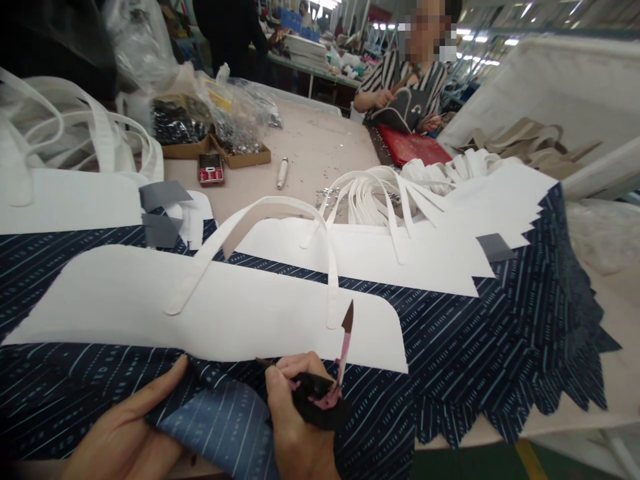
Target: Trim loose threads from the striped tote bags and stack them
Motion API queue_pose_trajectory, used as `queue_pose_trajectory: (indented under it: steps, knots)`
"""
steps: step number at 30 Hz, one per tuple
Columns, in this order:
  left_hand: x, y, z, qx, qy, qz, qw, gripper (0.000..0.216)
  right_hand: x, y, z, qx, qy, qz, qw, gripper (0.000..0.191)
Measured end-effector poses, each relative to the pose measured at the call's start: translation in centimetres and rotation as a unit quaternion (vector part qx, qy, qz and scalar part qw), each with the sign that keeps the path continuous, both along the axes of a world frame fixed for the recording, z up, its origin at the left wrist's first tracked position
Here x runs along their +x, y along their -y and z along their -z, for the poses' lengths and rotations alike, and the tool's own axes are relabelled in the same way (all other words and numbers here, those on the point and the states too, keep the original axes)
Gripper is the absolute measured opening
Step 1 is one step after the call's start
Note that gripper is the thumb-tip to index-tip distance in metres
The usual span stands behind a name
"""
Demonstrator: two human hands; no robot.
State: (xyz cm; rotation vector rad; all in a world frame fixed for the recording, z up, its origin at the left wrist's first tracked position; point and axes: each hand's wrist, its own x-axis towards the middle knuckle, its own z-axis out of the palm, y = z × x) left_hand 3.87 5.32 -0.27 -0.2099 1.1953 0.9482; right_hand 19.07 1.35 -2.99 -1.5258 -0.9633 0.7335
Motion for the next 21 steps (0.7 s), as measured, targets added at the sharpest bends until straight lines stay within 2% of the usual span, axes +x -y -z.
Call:
queue_pose_trajectory:
  steps: [3, 7, 13, 17, 21]
  knots:
    - [-0.1, 0.0, -0.1, -0.016, 0.020, 0.000, 1.000, 0.048, 0.7, 0.1, 0.4, 0.014, 0.000, -0.011, 1.000, 0.018]
    - [-0.2, 0.0, 0.1, 0.011, -0.027, 0.007, 1.000, 0.060, 1.0, 0.2, 0.7, 0.013, 0.033, -0.035, 0.999, 0.017]
    - [-0.3, 0.0, 0.3, 0.006, 0.004, -0.003, 1.000, 0.059, 0.3, 0.0, 0.3, 0.001, 0.021, -0.031, 0.999, 0.020]
    - [-0.2, 0.0, 0.2, 0.009, -0.022, 0.009, 1.000, 0.068, -0.1, -0.4, 0.0, -0.017, 0.054, -0.020, 0.998, 0.022]
    - [0.0, 0.2, 0.6, -0.022, 0.050, 0.009, 0.998, 0.054, -0.2, -0.1, 0.5, -0.012, 0.067, -0.018, 0.998, 0.024]
